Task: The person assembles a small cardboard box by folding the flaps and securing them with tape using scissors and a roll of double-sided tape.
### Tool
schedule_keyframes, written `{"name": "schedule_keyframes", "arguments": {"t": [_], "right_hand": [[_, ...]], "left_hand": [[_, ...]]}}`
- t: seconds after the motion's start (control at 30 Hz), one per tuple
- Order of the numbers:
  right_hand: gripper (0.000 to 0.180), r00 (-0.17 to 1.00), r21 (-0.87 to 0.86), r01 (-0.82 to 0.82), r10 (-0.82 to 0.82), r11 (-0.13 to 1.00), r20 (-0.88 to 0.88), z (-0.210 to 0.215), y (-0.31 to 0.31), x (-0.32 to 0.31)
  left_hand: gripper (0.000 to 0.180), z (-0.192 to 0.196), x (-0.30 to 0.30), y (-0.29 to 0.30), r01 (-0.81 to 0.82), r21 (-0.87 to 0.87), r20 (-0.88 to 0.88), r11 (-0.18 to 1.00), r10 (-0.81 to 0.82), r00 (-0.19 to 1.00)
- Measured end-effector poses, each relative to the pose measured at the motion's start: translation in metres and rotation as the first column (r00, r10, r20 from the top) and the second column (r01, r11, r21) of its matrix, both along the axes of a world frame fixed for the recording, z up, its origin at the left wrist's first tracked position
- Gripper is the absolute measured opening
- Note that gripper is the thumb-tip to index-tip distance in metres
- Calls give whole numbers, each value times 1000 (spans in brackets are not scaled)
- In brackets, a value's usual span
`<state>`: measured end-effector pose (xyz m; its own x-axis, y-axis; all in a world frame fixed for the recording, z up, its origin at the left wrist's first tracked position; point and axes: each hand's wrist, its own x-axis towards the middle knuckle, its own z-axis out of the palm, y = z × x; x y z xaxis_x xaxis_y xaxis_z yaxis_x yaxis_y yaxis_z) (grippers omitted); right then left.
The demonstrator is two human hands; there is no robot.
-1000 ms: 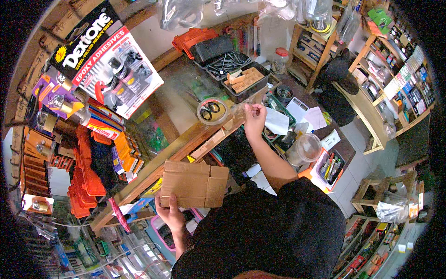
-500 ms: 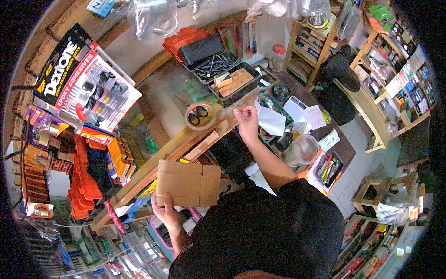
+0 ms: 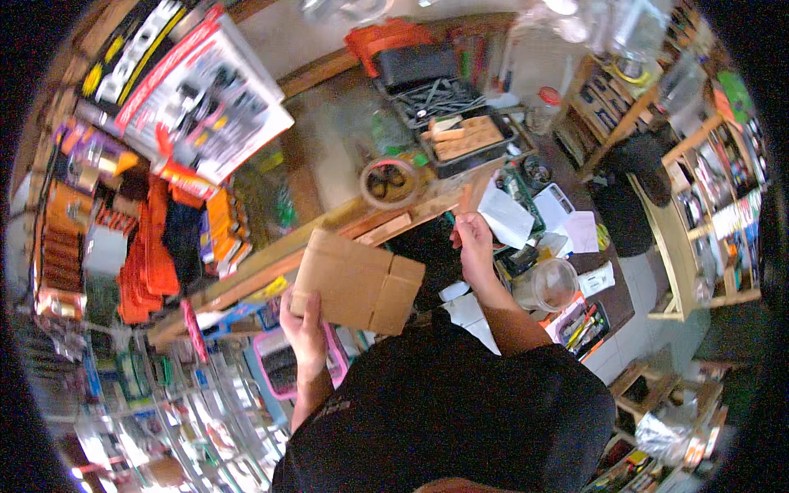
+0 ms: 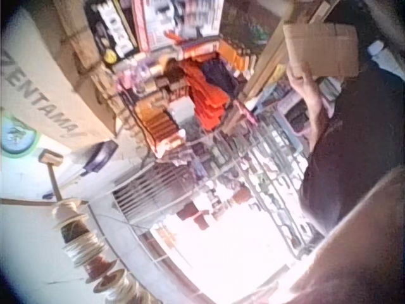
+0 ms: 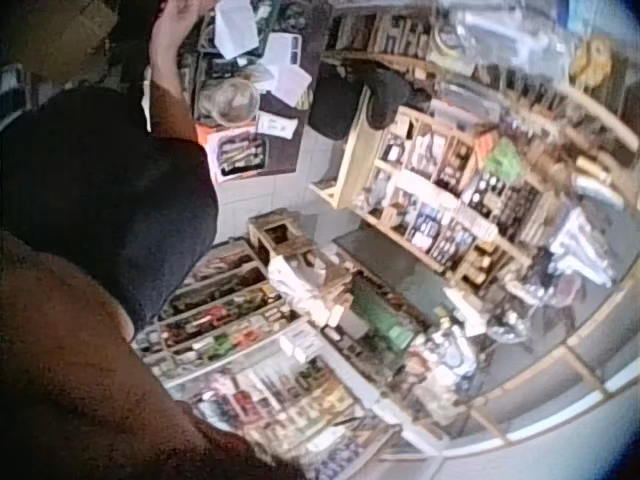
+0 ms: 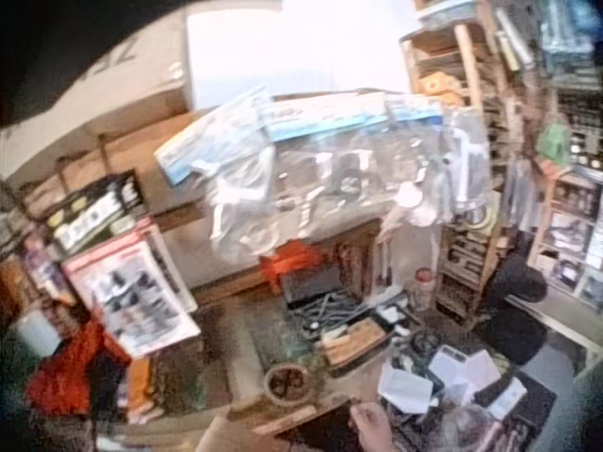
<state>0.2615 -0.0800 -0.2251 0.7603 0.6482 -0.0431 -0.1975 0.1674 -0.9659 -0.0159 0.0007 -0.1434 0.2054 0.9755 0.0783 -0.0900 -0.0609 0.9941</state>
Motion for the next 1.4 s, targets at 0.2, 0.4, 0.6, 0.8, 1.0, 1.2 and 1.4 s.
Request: {"name": "schedule_keyframes", "arguments": {"t": [0.2, 0.4, 0.6, 0.8, 1.0, 1.2, 1.4], "right_hand": [[31, 822, 10, -569, 568, 822, 38, 44, -8, -53], [40, 736, 35, -674, 674, 738, -64, 64, -4, -87], [44, 727, 158, -675, 686, 721, -25, 62, 0, -105], [43, 802, 52, -585, 568, 809, 185, 85, 10, -133], [44, 646, -239, -530, 570, 814, 509, 111, 10, -148], [30, 361, -362, -539, 597, 761, 716, 117, 32, -178], [16, 227, -310, -375, 410, 874, 883, 103, 43, -192]], "left_hand": [[38, -5, -18, 11, 18, -49, 57, 999, -15, 998], [42, -6, -42, 21, 94, -121, 225, 988, -65, 972], [40, -35, -68, 26, 105, -178, 415, 978, -22, 910], [37, -58, -91, 32, 58, -108, 327, 992, -19, 945], [57, 8, -100, 28, 122, 741, -370, 660, 249, 895], [33, 5, -97, 46, 438, 527, -546, 728, -105, 831], [24, -2, -104, 36, 371, 498, -620, 784, 23, 784]]}}
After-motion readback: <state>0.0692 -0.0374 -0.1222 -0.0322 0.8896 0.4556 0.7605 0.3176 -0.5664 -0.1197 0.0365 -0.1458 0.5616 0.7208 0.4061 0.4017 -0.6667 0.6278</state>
